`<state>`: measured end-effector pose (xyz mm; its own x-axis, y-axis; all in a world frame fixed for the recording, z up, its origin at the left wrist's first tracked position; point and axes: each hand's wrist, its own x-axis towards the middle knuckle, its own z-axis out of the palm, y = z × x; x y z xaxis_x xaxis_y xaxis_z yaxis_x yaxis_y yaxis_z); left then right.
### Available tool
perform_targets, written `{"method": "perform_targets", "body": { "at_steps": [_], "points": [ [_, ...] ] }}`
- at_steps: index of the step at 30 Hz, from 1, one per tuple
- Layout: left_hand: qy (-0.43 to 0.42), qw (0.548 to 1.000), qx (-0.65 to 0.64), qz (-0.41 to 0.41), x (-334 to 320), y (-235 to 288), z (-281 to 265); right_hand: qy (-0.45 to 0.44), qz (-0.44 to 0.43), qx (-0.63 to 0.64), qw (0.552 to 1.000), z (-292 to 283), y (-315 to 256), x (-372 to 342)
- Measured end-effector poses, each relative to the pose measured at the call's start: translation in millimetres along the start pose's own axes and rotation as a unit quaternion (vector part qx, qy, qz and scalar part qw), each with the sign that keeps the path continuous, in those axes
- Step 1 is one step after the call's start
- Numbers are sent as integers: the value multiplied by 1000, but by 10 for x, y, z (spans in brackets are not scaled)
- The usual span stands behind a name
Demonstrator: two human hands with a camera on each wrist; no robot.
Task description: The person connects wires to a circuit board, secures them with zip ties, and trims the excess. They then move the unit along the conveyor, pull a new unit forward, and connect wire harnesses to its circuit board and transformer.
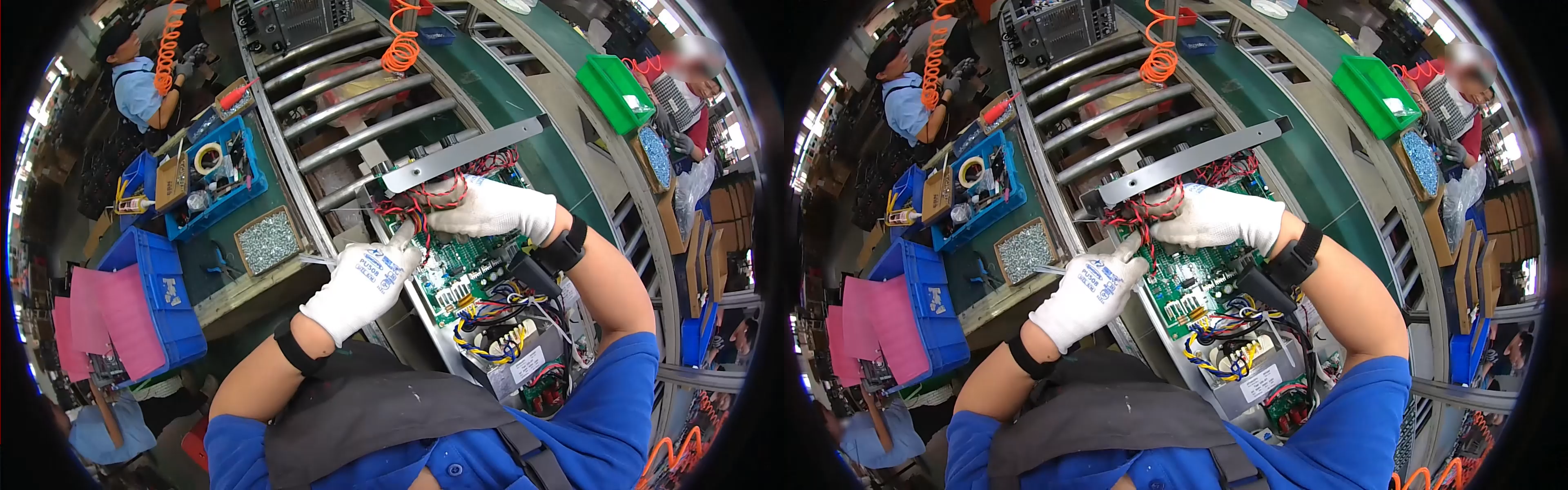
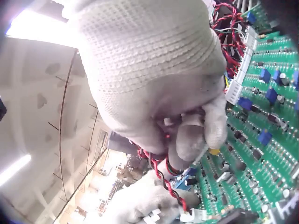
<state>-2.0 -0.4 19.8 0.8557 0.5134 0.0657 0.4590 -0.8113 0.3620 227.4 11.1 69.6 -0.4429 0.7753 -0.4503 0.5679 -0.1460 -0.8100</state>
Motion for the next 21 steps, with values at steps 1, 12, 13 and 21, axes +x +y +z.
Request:
{"method": "perform_targets", "body": {
  "at_steps": [1,12,13,21],
  "points": [
    [-14,1000,4,3,20,-8,-25,0,2,0,1000,-1,36,12],
    [68,997,-31,-13,-45,27,-114,89,-188,-261,943,18,236,237],
    [66,997,-31,-11,-92,56,-79,91,-187,-259,943,11,233,246],
    [18,999,47,-3,5,256,-149,170,-177,-313,917,13,195,267]
  ]
}}
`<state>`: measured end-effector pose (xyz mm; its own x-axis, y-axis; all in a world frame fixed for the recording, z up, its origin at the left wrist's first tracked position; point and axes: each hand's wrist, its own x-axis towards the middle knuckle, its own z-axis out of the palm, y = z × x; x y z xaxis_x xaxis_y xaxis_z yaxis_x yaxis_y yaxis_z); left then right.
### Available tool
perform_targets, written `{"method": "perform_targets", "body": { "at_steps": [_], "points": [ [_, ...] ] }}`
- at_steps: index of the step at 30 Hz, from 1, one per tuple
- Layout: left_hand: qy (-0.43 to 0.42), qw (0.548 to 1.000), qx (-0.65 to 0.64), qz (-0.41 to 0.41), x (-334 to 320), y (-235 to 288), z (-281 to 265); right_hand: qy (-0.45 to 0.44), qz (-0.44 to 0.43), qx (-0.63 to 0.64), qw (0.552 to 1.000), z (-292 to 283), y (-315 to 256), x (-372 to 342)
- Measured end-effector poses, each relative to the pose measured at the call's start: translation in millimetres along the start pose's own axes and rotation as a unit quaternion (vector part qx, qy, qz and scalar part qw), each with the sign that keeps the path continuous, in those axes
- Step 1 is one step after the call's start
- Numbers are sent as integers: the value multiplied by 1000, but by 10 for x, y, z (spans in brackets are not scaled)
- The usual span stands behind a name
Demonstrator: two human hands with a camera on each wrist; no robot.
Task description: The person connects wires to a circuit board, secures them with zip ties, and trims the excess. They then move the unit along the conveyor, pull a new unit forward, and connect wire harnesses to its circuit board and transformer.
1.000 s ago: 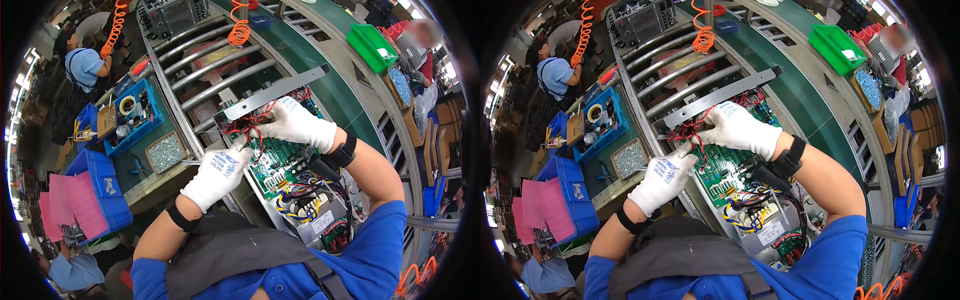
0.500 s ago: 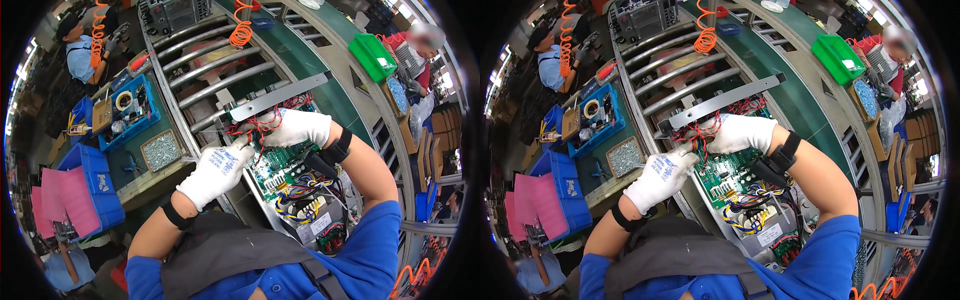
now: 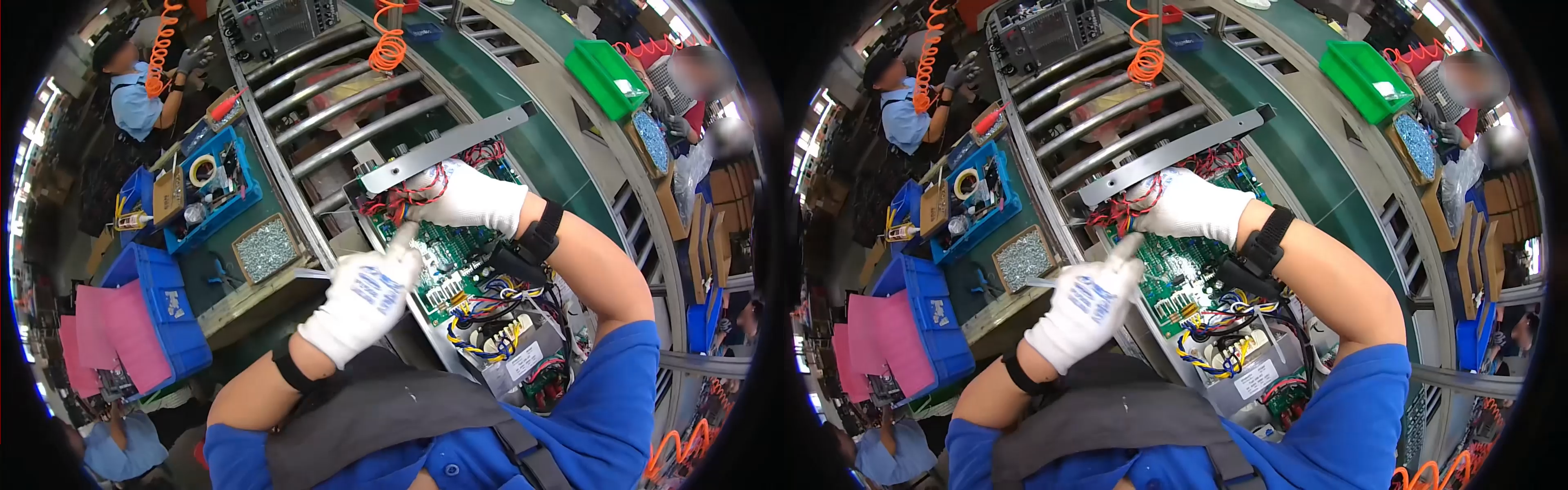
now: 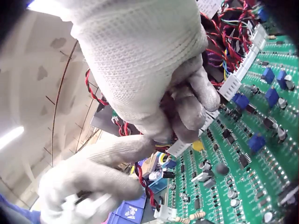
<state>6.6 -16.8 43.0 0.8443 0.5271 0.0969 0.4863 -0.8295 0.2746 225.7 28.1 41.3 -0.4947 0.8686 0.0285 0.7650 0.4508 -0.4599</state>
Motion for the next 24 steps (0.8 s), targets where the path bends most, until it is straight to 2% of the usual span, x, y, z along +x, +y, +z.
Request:
{"method": "perform_targets", "body": {
  "at_steps": [2,3,5,6,7,8,10,12,14,15,16,19,20,22,24],
  "points": [
    [52,999,-15,-9,-100,-98,38,-30,48,61,997,-38,-42,-11],
    [49,999,-14,-9,-144,-136,96,-45,72,92,992,-34,-52,-21],
    [93,989,-110,-29,-207,-198,186,-24,79,101,991,20,-29,-8],
    [95,989,-108,-30,-197,-199,179,-3,84,107,991,59,-2,14],
    [118,981,-153,-30,-161,-196,173,47,38,60,996,116,31,21],
    [140,969,-199,-31,-137,-183,171,46,35,58,997,145,44,3],
    [145,964,-216,-50,-132,-162,174,77,40,-50,995,141,-72,-7],
    [125,965,-219,-68,-159,-171,227,60,65,-63,994,139,-147,-47],
    [123,969,-205,-63,-183,-175,253,119,71,-14,990,197,-123,-71],
    [118,973,-190,-56,-195,-177,264,49,134,-47,989,142,-142,-38],
    [120,972,-191,-58,-202,-179,270,47,133,-48,989,118,-154,-35],
    [128,975,-179,-28,-198,-207,276,16,150,54,987,-27,-187,-58],
    [130,975,-182,-18,-181,-225,287,18,148,52,987,-32,-170,-70],
    [131,974,-185,-6,-152,-215,274,53,65,229,970,-29,-175,-114],
    [171,965,-198,4,-130,-170,209,42,67,211,974,-71,-176,-135]
  ]
}}
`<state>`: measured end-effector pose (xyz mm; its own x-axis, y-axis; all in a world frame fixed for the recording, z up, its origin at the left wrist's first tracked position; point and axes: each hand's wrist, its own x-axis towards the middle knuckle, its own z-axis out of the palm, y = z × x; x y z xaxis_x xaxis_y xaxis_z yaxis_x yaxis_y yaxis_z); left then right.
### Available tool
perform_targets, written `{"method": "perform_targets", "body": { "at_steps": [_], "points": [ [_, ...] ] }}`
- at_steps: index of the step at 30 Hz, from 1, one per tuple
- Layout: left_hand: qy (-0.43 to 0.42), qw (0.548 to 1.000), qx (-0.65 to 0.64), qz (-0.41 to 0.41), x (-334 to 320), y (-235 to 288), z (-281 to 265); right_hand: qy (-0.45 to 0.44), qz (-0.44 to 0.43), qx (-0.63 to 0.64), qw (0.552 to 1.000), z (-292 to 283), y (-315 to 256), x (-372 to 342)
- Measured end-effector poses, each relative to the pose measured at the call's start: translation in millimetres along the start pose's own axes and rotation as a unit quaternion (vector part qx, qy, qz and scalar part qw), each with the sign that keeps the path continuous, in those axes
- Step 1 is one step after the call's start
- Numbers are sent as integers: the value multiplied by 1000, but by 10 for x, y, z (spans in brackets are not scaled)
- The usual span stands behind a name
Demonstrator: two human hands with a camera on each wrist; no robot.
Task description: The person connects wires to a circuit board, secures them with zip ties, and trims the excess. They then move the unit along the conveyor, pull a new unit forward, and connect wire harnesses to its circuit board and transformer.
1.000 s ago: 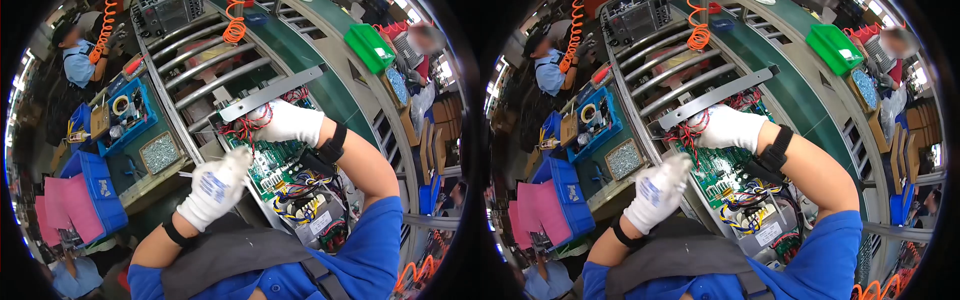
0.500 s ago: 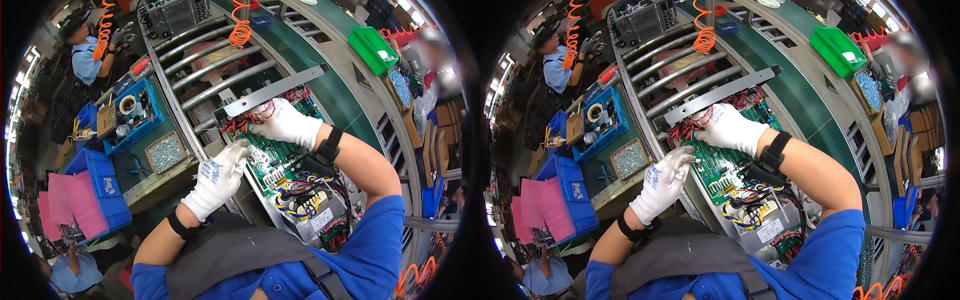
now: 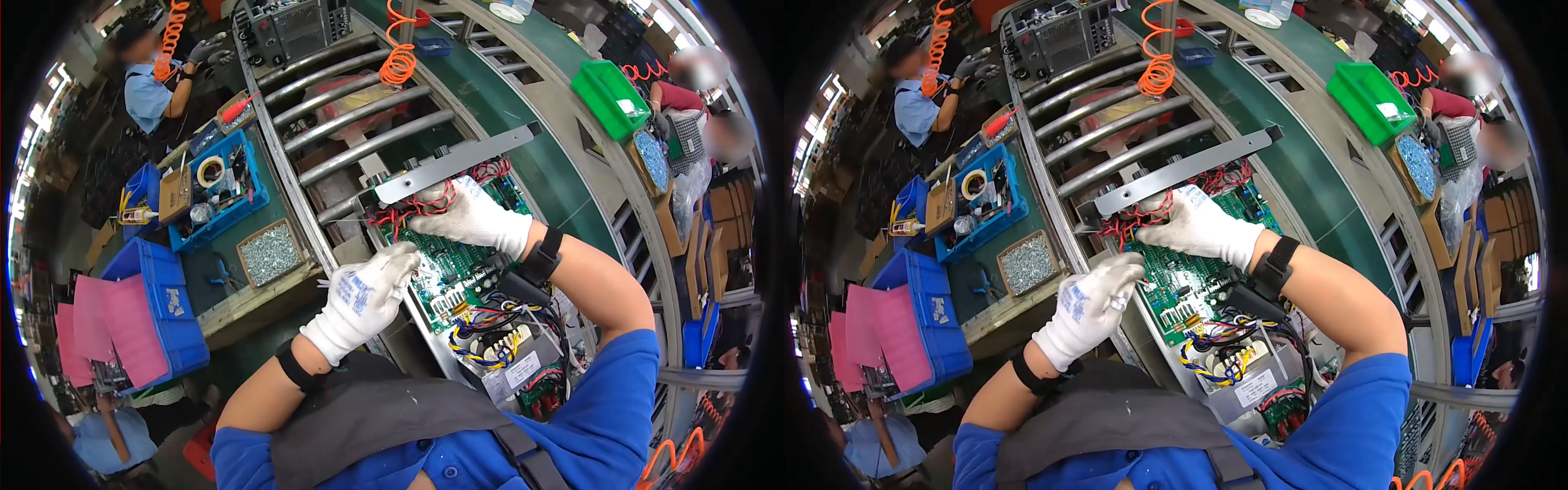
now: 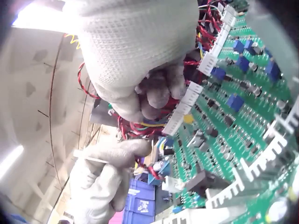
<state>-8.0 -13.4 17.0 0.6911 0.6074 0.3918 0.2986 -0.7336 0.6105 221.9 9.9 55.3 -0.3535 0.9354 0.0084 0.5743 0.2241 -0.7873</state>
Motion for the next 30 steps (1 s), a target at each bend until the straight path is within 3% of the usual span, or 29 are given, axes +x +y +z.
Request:
{"method": "perform_targets", "body": {
  "at_steps": [1,2,3,4,6,7,9,12,14,17,18,21,26,27,30],
  "points": [
    [54,998,20,15,34,56,-35,-37,73,-16,996,-17,23,14],
    [52,998,21,18,59,101,-71,-75,145,-31,986,-31,40,24],
    [47,997,49,-28,73,142,-101,-42,48,25,998,-38,12,-7],
    [39,994,76,-73,75,171,-117,-40,48,28,998,-61,-27,-5],
    [46,993,75,-78,101,216,-60,-84,149,27,985,-106,-95,9],
    [39,992,77,-94,131,206,-22,-83,149,26,985,-68,-33,2],
    [10,991,74,-107,218,220,-48,21,0,106,994,34,85,-11],
    [-35,990,77,-110,199,193,12,-55,66,78,993,-67,-27,-54],
    [-47,991,66,-103,160,225,-81,-84,63,48,993,-101,-18,-40],
    [-66,983,125,-121,64,170,-153,-60,23,79,995,-33,122,-29],
    [-68,982,126,-120,36,141,-116,-79,-3,24,997,-41,138,-12],
    [24,987,113,-112,-18,112,-3,-100,-45,-56,992,15,236,1],
    [-10,990,120,-69,3,79,-73,-104,-101,-133,980,-3,177,89],
    [-39,990,121,-66,12,94,-104,-61,-170,-139,974,-1,169,89],
    [20,991,124,-50,-59,21,-38,-91,-125,-183,971,-22,126,81]
  ]
}}
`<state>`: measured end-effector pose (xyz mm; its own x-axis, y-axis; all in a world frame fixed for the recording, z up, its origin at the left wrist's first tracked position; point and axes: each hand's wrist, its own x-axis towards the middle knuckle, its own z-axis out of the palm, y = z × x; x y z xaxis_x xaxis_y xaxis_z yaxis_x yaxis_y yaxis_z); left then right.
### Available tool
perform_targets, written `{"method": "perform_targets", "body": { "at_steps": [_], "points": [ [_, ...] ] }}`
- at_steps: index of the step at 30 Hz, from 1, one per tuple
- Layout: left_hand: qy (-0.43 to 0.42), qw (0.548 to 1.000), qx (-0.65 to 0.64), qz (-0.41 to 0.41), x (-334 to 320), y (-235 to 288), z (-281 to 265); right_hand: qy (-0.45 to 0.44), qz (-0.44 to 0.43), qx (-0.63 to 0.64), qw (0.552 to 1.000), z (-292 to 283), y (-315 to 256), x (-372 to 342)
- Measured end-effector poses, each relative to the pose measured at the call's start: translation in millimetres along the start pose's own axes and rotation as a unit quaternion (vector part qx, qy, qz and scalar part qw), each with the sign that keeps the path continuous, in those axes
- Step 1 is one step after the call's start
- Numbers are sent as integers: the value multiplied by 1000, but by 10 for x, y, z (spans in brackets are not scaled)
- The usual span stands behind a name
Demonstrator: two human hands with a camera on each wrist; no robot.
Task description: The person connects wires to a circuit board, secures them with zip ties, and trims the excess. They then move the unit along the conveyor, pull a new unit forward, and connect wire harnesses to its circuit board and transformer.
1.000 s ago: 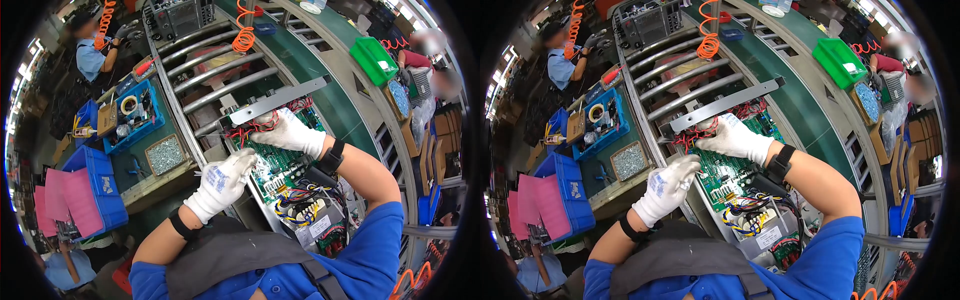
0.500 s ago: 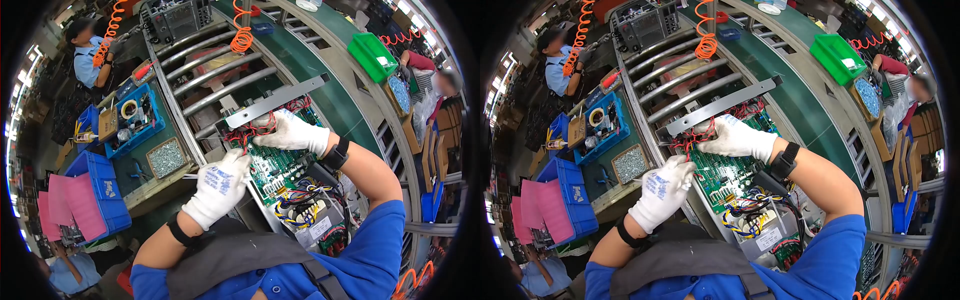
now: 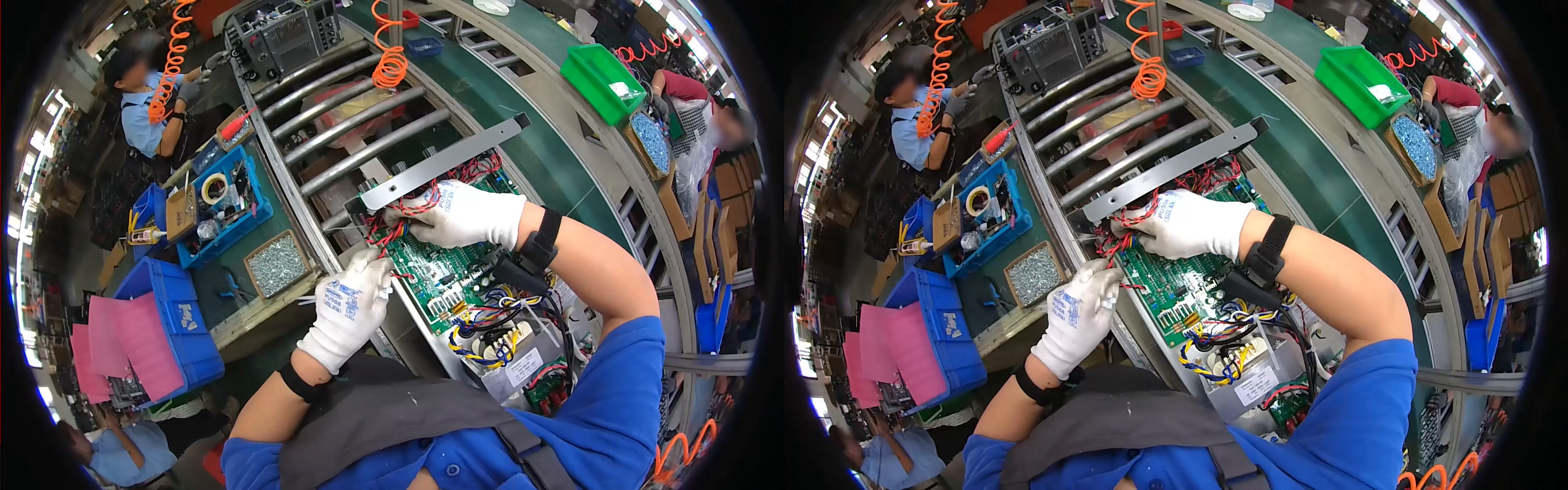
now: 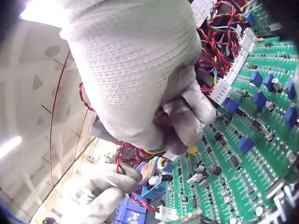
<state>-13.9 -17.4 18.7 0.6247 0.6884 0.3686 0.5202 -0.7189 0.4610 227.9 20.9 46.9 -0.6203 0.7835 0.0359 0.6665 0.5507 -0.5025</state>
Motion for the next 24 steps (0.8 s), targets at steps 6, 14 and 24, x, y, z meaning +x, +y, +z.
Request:
{"method": "perform_targets", "body": {
  "at_steps": [6,14,24],
  "points": [
    [-8,1000,12,-25,2,-28,54,9,-39,-96,995,35,-13,36],
    [23,996,-40,70,184,537,-226,78,55,-45,994,82,4,82],
    [-108,821,-427,-362,230,298,93,54,52,64,995,98,195,17]
  ]
}}
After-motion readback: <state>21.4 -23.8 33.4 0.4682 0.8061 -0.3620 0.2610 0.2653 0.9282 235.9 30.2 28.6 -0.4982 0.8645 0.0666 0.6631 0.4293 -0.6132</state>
